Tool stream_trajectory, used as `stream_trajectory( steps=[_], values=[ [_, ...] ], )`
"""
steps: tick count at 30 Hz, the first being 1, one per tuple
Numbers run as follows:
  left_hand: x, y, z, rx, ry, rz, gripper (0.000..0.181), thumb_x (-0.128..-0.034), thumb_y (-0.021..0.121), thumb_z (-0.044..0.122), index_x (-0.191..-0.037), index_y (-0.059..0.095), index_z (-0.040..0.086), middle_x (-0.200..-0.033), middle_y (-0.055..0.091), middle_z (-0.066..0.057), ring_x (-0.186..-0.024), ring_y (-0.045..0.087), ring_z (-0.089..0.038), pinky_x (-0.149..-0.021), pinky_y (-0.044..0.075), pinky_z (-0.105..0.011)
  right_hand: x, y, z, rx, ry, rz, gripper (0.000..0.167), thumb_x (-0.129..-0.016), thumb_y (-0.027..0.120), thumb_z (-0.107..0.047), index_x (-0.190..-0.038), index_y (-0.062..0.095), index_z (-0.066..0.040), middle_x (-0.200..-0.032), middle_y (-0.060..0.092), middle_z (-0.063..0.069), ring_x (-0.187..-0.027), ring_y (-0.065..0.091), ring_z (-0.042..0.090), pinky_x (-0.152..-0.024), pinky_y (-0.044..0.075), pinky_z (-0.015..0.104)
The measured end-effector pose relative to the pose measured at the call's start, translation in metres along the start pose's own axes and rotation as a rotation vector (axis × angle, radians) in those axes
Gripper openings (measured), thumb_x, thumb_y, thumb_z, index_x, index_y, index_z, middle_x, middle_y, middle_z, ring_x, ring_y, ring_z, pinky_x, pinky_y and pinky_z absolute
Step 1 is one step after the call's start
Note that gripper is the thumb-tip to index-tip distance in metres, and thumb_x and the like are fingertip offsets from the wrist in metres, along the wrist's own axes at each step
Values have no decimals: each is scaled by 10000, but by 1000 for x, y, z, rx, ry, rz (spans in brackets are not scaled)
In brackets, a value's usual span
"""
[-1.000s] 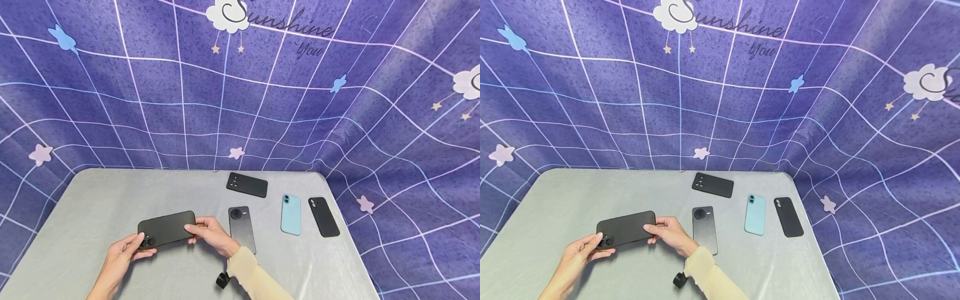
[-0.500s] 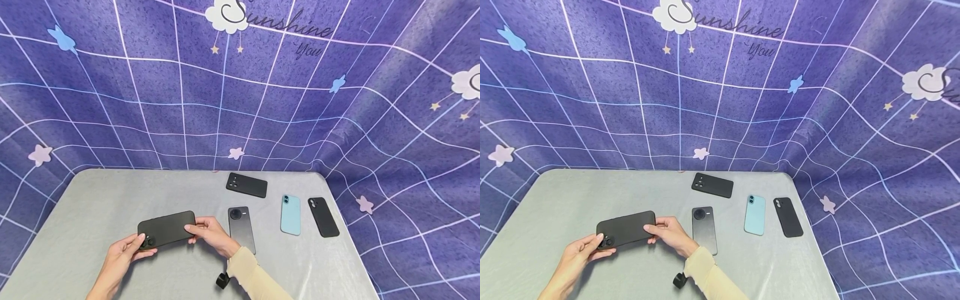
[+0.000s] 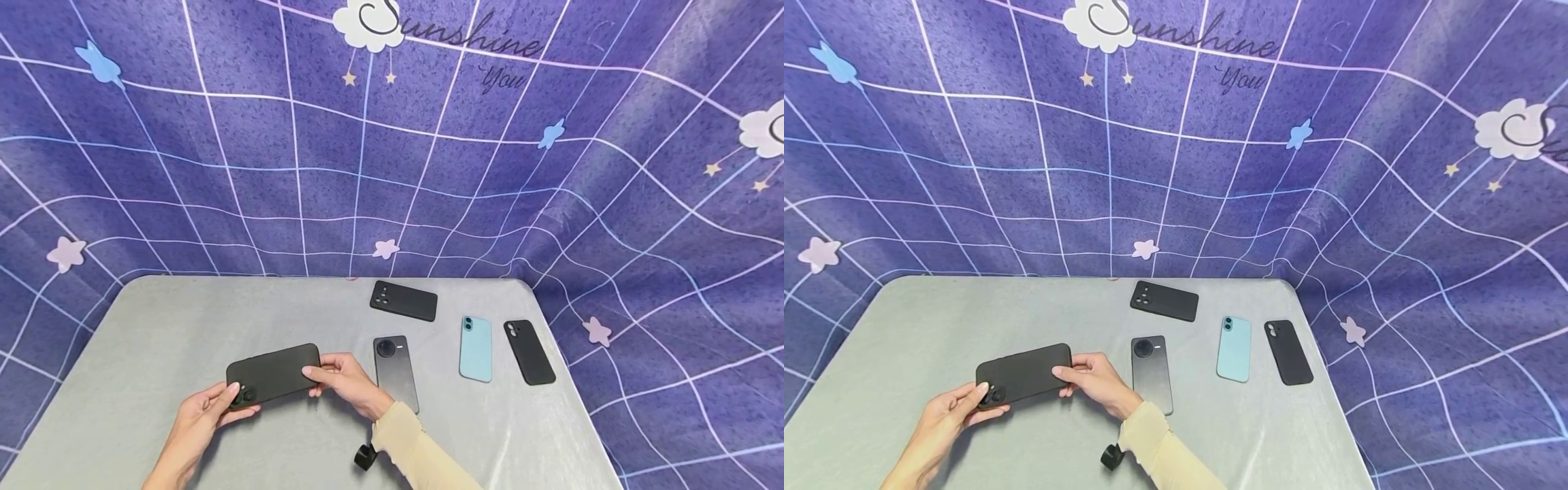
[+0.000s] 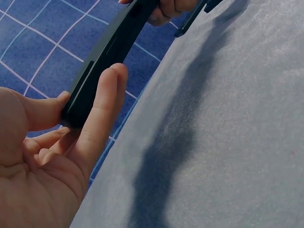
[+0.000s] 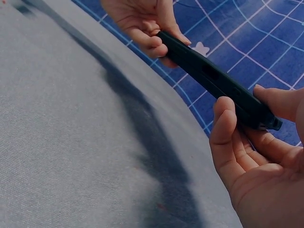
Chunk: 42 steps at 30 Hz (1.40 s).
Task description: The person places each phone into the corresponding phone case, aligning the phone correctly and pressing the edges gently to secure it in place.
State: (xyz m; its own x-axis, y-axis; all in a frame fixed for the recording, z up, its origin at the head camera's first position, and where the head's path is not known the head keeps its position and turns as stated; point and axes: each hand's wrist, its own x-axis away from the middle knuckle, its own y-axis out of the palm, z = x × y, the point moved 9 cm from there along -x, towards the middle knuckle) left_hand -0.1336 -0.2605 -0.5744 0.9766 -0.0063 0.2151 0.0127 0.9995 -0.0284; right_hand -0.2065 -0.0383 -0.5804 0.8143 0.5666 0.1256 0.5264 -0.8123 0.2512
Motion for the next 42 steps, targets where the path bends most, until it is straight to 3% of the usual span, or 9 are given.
stream_trajectory(
  steps=[4, 10, 16, 24, 31, 33, 38, 42],
  values=[
    [1, 1, 2, 16, 22, -16, 597, -1161, 518, 246, -1508, 394, -224, -1352, 701, -92, -1018, 786, -364, -956, 573, -184, 0, 0, -1, 0, -2, 3, 232, -1028, 714, -79, -1179, 739, 96, -916, 782, 15, -665, 680, 119, -687, 569, 228],
    [0, 2, 1, 21, 10, -17, 616, -1156, 532, 259, -1517, 386, -218, -1434, 624, -204, -1035, 777, -389, -962, 578, -201, 2, -1, -2, -1, 0, 7, 224, -1026, 714, -75, -1167, 740, 97, -901, 777, 8, -659, 679, 115, -684, 567, 226],
    [1, 3, 1, 5, -19, -11, 655, -1146, 552, 312, -1528, 393, -196, -1431, 638, -132, -1070, 761, -405, -976, 562, -182, 1, -1, -2, 8, 0, 2, 227, -1031, 713, -86, -1151, 738, 105, -876, 762, -8, -656, 672, 111, -684, 561, 224],
    [0, 2, 2, -12, -29, 1, 667, -1150, 539, 326, -1528, 386, -202, -1464, 595, -247, -1047, 779, -361, -958, 540, -130, 0, -1, -1, 0, 2, 14, 231, -1033, 716, -106, -1132, 742, 101, -848, 754, 2, -647, 670, 104, -669, 559, 216],
    [0, 1, 4, 21, 6, 21, 617, -1152, 543, 265, -1500, 403, -224, -1250, 760, -3, -987, 795, -354, -939, 567, -163, 1, -4, 1, 27, 13, 11, 293, -1075, 673, -185, -1147, 748, 89, -795, 739, 8, -635, 670, 102, -663, 552, 218],
    [0, 1, 6, 25, 25, 21, 604, -1154, 536, 245, -1492, 399, -237, -1193, 778, 54, -965, 801, -339, -935, 571, -168, 2, -4, 0, 29, 19, -11, 269, -1079, 670, -204, -1082, 754, 51, -771, 732, 16, -632, 672, 109, -668, 560, 219],
    [2, 0, 9, 27, 61, 21, 582, -1155, 532, 219, -1473, 402, -251, -1147, 793, 73, -933, 807, -317, -931, 573, -170, 4, -2, -2, 28, 40, -73, 267, -1082, 667, -212, -850, 653, -81, -723, 726, 24, -640, 684, 126, -682, 584, 223],
    [4, -1, 12, 29, 85, 21, 550, -1154, 532, 196, -1453, 426, -254, -1142, 797, 48, -930, 805, -339, -922, 593, -207, 5, -2, -2, 24, 46, -101, 290, -1087, 651, -190, -816, 608, -97, -721, 730, 39, -655, 702, 123, -658, 590, 226]
  ],
)
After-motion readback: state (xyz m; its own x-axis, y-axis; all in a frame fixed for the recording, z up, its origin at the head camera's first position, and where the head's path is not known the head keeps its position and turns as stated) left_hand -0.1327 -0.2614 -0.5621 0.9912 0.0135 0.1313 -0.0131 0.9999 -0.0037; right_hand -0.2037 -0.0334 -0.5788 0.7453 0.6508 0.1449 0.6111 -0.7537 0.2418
